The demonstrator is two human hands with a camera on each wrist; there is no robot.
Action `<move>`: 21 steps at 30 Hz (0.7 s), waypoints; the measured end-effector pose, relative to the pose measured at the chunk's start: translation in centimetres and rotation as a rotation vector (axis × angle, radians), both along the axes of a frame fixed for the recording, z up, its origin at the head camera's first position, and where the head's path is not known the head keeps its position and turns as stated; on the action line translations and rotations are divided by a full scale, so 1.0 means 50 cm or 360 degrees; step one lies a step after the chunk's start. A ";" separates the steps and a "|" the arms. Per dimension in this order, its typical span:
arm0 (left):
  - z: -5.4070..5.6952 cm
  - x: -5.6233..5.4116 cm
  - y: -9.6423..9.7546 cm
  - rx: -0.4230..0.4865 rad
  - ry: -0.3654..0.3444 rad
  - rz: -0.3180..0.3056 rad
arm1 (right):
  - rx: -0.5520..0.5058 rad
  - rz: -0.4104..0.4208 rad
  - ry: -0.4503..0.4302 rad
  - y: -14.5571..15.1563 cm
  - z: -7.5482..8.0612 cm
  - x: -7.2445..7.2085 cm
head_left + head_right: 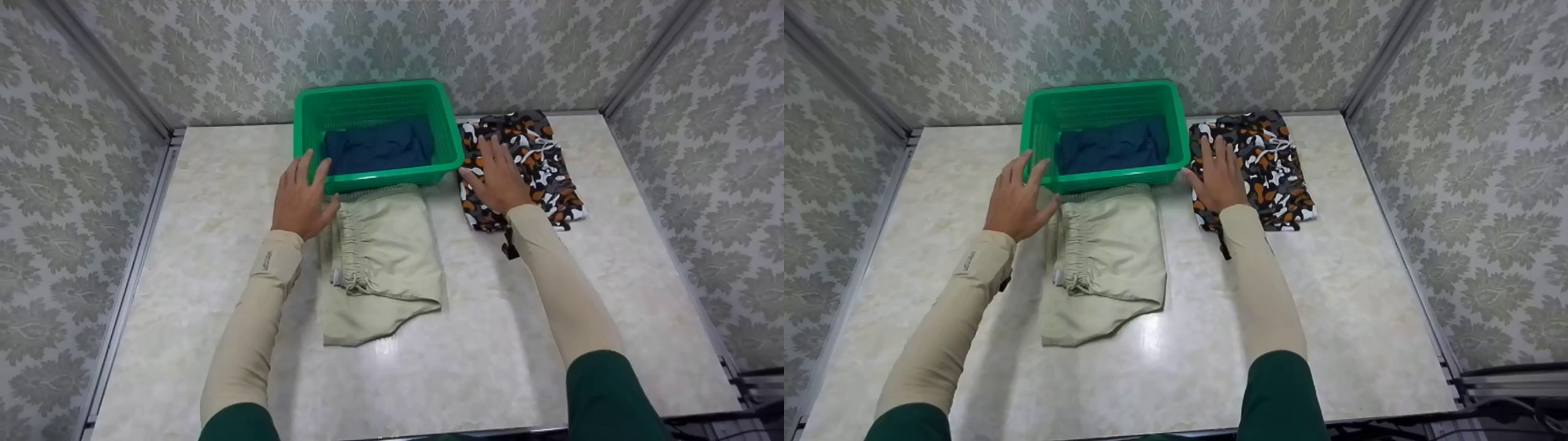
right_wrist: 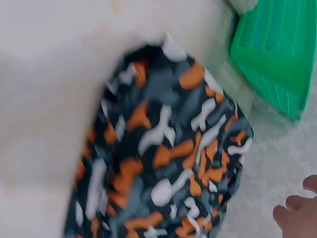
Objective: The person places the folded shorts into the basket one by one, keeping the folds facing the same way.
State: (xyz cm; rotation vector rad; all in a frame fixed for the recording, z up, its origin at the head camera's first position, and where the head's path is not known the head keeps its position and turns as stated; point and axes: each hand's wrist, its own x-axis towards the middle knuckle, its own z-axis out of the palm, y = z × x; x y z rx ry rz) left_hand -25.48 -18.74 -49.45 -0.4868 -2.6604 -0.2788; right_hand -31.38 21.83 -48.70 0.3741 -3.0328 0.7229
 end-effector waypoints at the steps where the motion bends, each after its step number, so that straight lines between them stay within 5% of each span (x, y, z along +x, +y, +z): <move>1: -0.009 0.013 0.011 0.0025 0.0014 -0.0027 | -0.0083 -0.0006 -0.0028 -0.004 -0.009 0.006; 5: -0.057 0.080 0.084 0.0181 -0.0044 -0.0115 | -0.0427 -0.0015 -0.0137 -0.027 -0.053 0.041; 9: -0.099 0.133 0.184 0.0228 -0.0334 -0.0138 | -0.0621 -0.0023 -0.0175 -0.051 -0.096 0.073; 16: -0.126 0.134 0.295 0.0240 -0.0996 -0.0010 | -0.0853 -0.0068 -0.0184 -0.102 -0.142 0.117; 21: -0.148 0.131 0.312 -0.0023 -0.1050 0.0081 | -0.1035 -0.0061 -0.0353 -0.128 -0.162 0.140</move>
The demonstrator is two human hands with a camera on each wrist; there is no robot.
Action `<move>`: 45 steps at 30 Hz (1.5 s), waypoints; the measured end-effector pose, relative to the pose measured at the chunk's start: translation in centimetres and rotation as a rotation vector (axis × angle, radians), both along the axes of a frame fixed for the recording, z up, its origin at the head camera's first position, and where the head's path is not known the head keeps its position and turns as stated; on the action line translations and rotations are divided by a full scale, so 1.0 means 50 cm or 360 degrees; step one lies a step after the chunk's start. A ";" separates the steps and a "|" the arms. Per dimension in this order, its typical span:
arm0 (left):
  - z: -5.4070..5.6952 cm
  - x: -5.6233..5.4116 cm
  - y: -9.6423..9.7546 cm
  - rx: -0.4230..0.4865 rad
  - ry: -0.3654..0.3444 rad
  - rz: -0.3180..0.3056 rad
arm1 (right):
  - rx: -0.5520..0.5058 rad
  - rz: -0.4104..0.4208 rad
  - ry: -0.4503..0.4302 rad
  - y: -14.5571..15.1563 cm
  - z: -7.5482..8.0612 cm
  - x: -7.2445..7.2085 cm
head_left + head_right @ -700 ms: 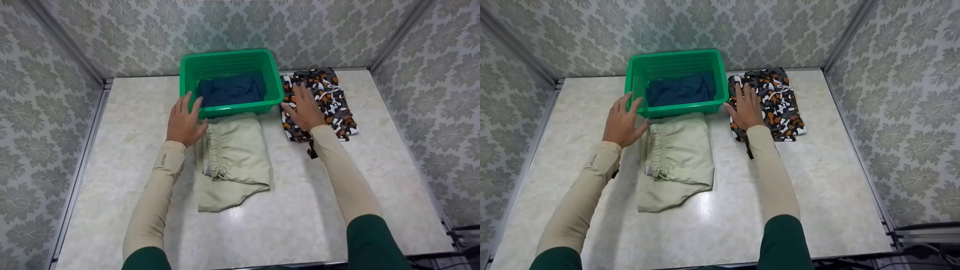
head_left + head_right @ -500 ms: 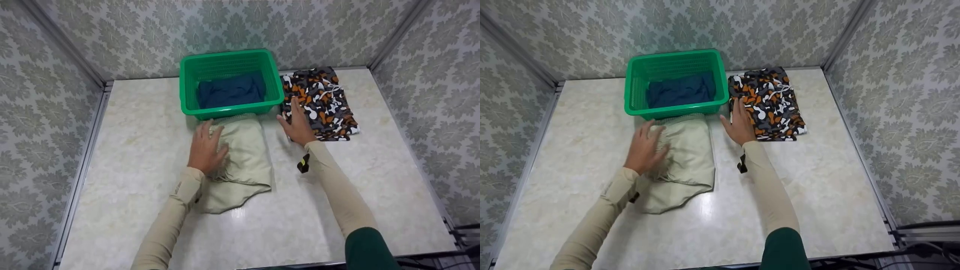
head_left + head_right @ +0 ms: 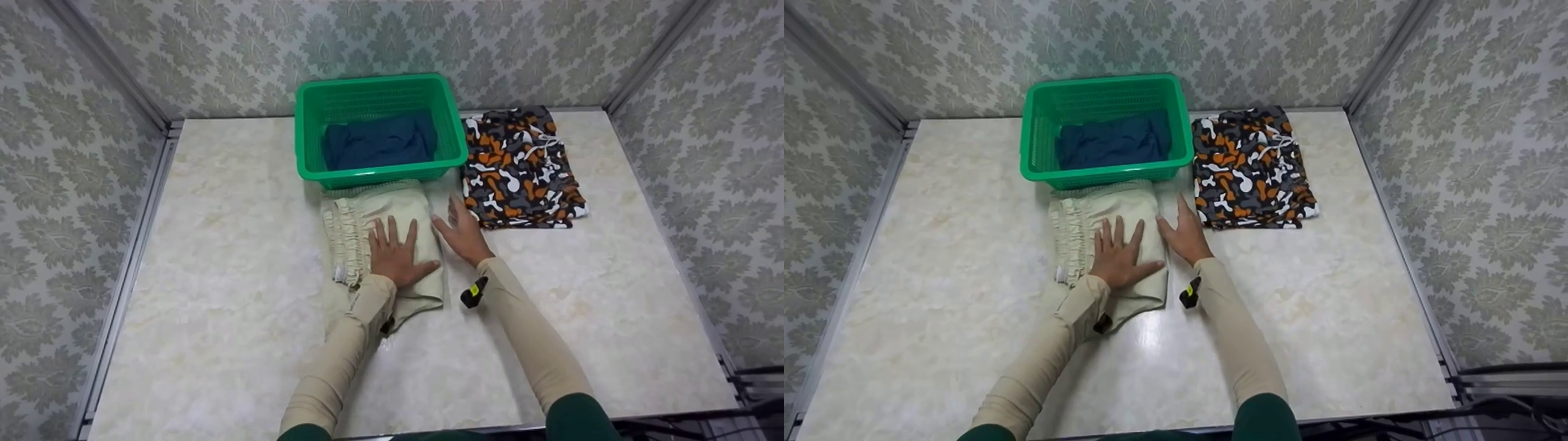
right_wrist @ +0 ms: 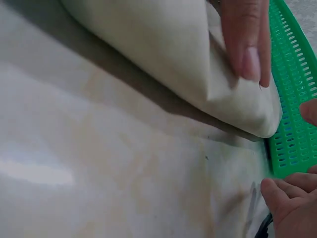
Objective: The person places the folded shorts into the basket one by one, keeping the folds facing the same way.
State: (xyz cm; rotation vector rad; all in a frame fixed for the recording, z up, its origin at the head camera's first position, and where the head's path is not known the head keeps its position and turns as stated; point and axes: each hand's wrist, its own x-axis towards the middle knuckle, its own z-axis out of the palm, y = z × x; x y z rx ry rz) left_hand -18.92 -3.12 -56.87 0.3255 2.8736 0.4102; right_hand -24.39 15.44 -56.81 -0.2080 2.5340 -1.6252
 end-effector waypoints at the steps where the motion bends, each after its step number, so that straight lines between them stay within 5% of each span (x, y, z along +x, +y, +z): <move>1: -0.003 0.000 0.001 -0.0053 0.0001 -0.0014 | 0.0004 0.0003 -0.0006 -0.002 -0.002 0.002; 13: -0.017 0.007 0.000 -0.0215 0.0025 -0.0105 | 0.0015 -0.0013 -0.0051 0.000 -0.005 -0.003; 25: -0.010 0.032 -0.017 -0.0096 0.0104 -0.0335 | -0.0243 -0.0077 -0.0229 0.012 0.012 -0.016; 45: 0.003 0.028 -0.033 -0.0002 -0.0033 -0.0631 | -0.0582 -0.0270 -0.0671 0.034 0.033 -0.040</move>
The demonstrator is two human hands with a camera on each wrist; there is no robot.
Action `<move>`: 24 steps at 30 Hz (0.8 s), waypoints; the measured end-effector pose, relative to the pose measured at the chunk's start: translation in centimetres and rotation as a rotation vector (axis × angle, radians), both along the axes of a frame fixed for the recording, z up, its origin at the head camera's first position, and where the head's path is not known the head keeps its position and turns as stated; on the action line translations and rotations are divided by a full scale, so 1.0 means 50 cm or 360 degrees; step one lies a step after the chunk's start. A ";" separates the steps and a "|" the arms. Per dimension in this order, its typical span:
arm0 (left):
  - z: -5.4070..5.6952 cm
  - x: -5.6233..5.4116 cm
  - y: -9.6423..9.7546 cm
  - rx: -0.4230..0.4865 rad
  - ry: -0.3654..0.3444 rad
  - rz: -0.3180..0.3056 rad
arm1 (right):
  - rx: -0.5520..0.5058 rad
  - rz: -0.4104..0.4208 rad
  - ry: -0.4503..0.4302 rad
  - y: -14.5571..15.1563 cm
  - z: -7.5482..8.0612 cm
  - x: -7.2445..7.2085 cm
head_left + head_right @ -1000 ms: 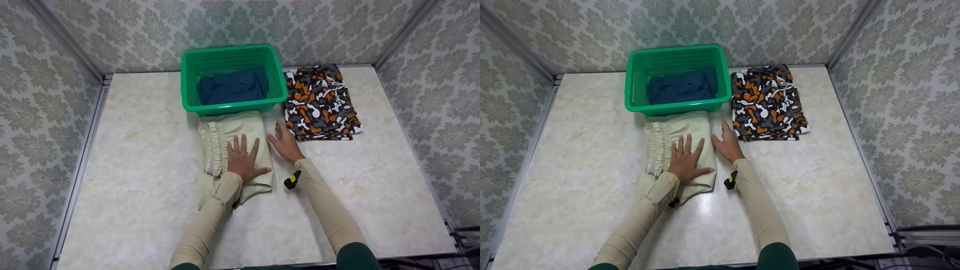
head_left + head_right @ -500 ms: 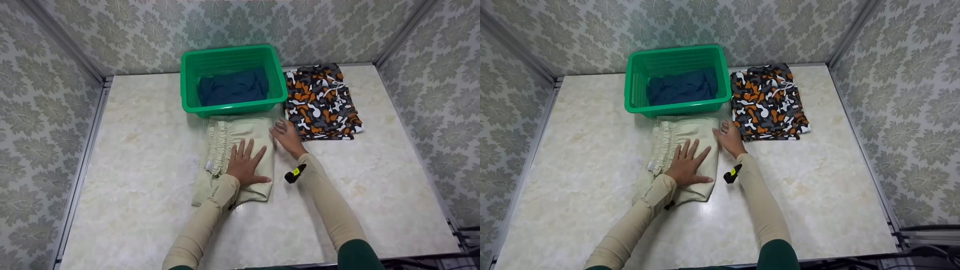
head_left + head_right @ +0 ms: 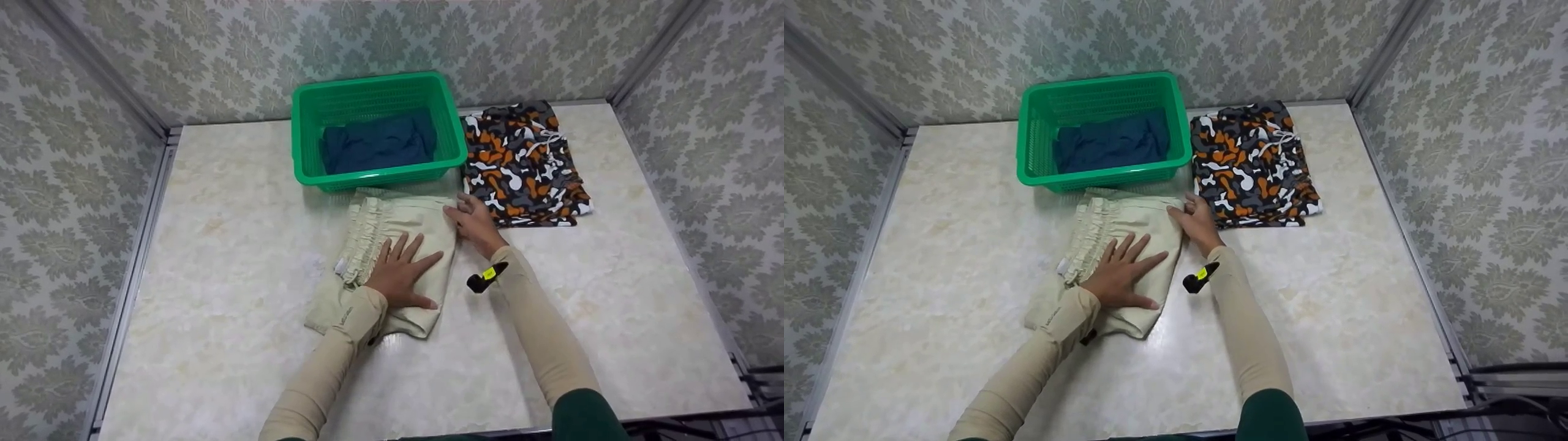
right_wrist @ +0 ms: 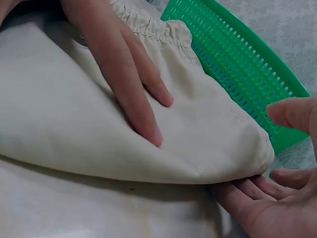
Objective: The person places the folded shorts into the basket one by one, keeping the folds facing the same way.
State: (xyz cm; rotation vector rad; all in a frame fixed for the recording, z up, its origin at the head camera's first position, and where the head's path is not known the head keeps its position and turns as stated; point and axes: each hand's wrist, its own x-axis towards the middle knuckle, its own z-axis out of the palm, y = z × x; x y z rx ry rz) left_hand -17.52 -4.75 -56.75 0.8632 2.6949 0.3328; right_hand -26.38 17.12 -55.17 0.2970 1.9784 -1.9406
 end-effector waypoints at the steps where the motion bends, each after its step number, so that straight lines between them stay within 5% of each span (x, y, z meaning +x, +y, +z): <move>1: 0.001 -0.001 -0.001 -0.0001 -0.0001 -0.0017 | -0.0006 -0.0002 0.0000 0.000 0.000 0.001; 12: 0.017 -0.007 -0.002 -0.0084 -0.0020 -0.0189 | 0.0399 0.0030 0.0211 -0.001 -0.008 0.006; 24: 0.050 0.008 -0.001 -0.0085 -0.0160 -0.0189 | 0.0561 0.0150 0.0184 0.033 0.009 0.027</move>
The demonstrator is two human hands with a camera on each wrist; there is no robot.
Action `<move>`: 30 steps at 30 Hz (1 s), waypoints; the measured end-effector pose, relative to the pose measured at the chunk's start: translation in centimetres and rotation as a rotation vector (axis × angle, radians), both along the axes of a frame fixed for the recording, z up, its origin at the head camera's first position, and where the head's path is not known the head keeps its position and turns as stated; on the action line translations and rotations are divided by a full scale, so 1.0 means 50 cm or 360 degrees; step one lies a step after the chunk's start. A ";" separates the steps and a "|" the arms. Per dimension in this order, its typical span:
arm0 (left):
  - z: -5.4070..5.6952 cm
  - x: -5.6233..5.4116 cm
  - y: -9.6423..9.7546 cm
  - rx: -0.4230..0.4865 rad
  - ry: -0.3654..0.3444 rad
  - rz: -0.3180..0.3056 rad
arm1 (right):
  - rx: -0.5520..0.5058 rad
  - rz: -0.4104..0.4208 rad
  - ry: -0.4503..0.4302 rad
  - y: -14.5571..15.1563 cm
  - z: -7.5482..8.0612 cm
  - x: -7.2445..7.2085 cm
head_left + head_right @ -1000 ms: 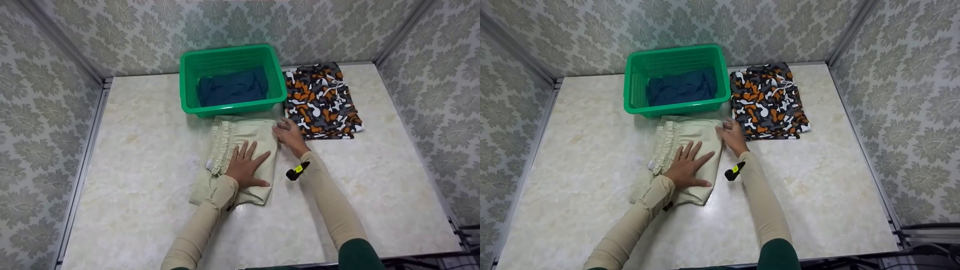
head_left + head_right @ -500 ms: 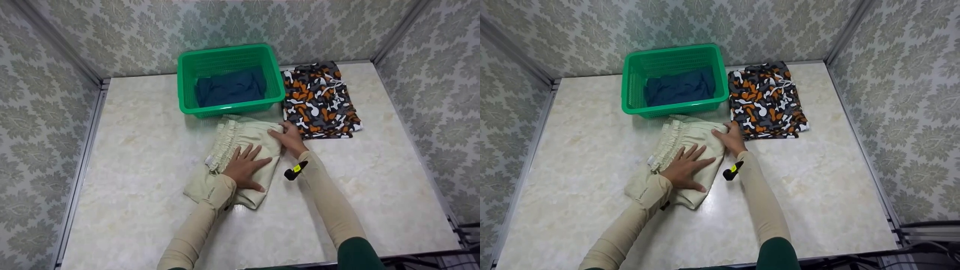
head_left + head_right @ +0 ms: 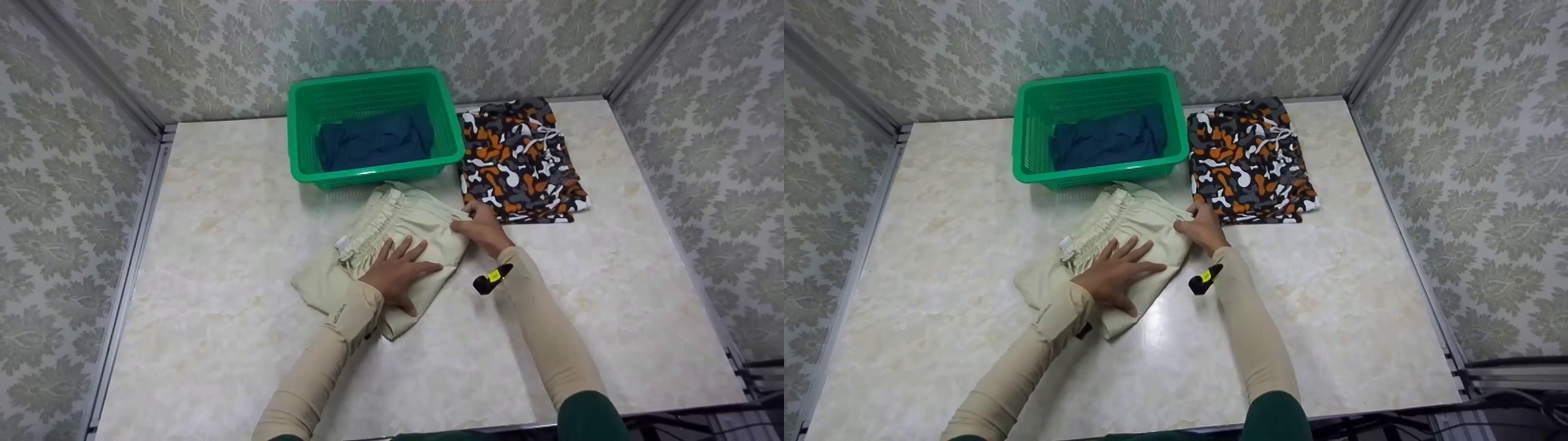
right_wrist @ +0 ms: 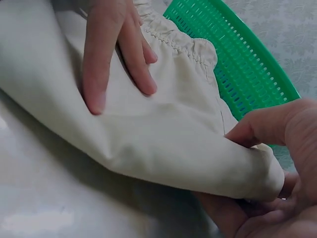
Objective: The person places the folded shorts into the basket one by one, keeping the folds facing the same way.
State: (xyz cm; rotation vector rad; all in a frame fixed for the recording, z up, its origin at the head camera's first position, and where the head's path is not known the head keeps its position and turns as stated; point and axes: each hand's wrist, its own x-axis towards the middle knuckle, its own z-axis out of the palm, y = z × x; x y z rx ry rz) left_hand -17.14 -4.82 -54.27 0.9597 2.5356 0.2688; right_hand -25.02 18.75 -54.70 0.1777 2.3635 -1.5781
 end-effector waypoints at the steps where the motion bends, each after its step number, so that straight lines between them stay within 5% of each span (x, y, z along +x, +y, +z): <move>1: 0.003 0.000 -0.001 -0.0009 -0.0002 -0.0003 | 0.0005 0.0015 0.0001 0.003 0.000 0.002; 30: 0.048 -0.004 -0.059 -0.0185 0.0027 0.0106 | -0.0092 0.0260 -0.0075 0.072 -0.023 0.069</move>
